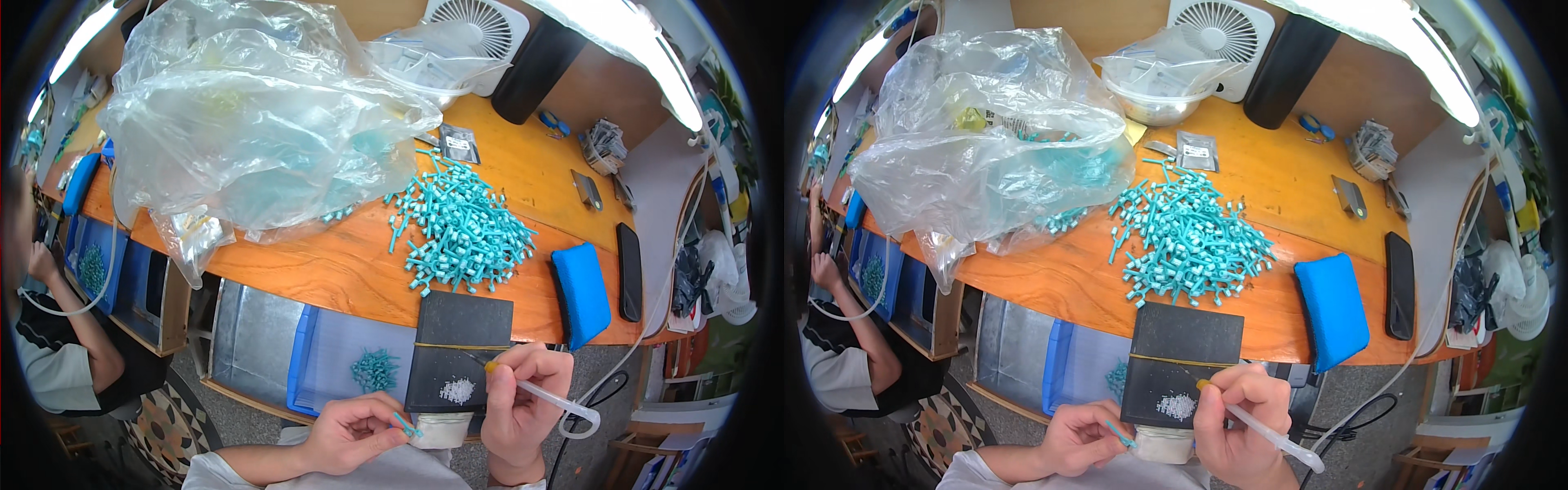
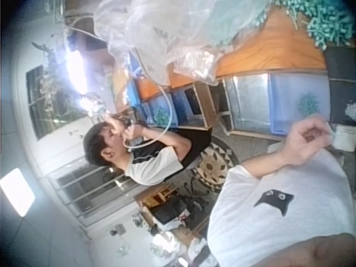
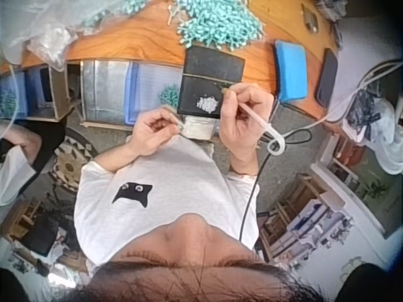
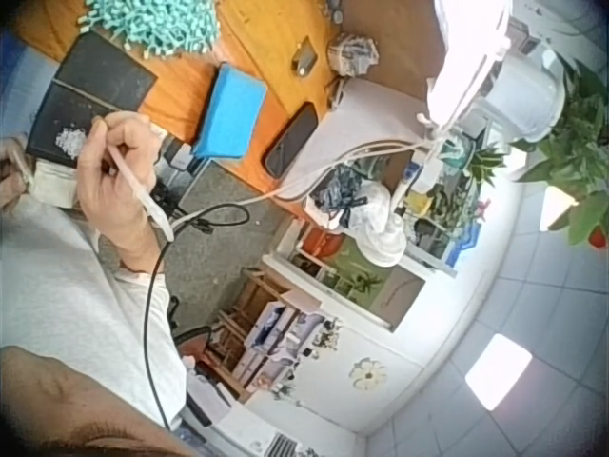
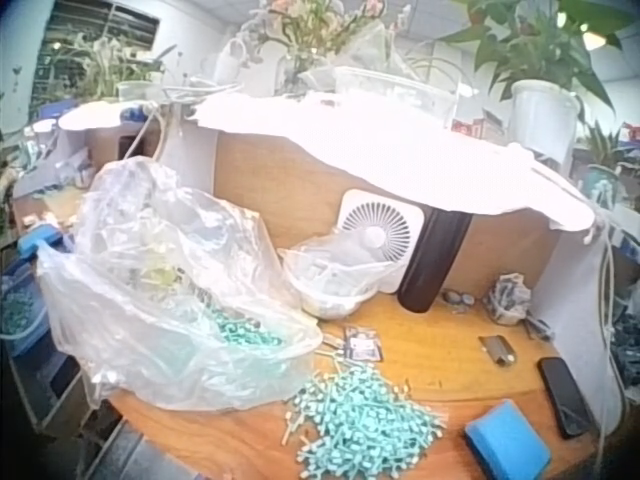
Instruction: Assembling small blue plastic components with a glue dispenser and small white beads.
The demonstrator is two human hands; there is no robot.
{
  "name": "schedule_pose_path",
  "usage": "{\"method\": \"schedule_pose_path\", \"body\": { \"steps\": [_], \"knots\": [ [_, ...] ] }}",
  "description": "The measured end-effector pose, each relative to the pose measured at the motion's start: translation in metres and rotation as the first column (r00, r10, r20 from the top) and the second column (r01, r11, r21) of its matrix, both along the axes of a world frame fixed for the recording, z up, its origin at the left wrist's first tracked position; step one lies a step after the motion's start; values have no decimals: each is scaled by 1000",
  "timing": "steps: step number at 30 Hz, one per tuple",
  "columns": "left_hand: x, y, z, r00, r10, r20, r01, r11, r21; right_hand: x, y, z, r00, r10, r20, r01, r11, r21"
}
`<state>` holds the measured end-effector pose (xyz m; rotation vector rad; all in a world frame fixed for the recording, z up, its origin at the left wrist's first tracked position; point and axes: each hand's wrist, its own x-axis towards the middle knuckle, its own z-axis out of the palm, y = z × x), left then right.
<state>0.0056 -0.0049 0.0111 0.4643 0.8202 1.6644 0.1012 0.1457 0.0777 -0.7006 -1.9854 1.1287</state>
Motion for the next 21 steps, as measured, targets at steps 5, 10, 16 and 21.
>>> {"method": "schedule_pose_path", "body": {
  "steps": [5,10,16,21],
  "knots": [
    [-1,-1,-2,1000,2,12,-2,1000,11,-2,0,-1,1000,7,6,-7,1000,4],
    [0,-1,0,1000,2,16,-2,1000,15,-1,0,-1,1000,16,3,-16,1000,20],
    [0,-1,0,1000,1,18,-1,1000,11,1,6,-4,995,99,-11,-99,995,30],
    [0,-1,0,1000,-2,17,2,1000,13,2,6,-4,995,94,-16,-94,995,31]
  ]
}}
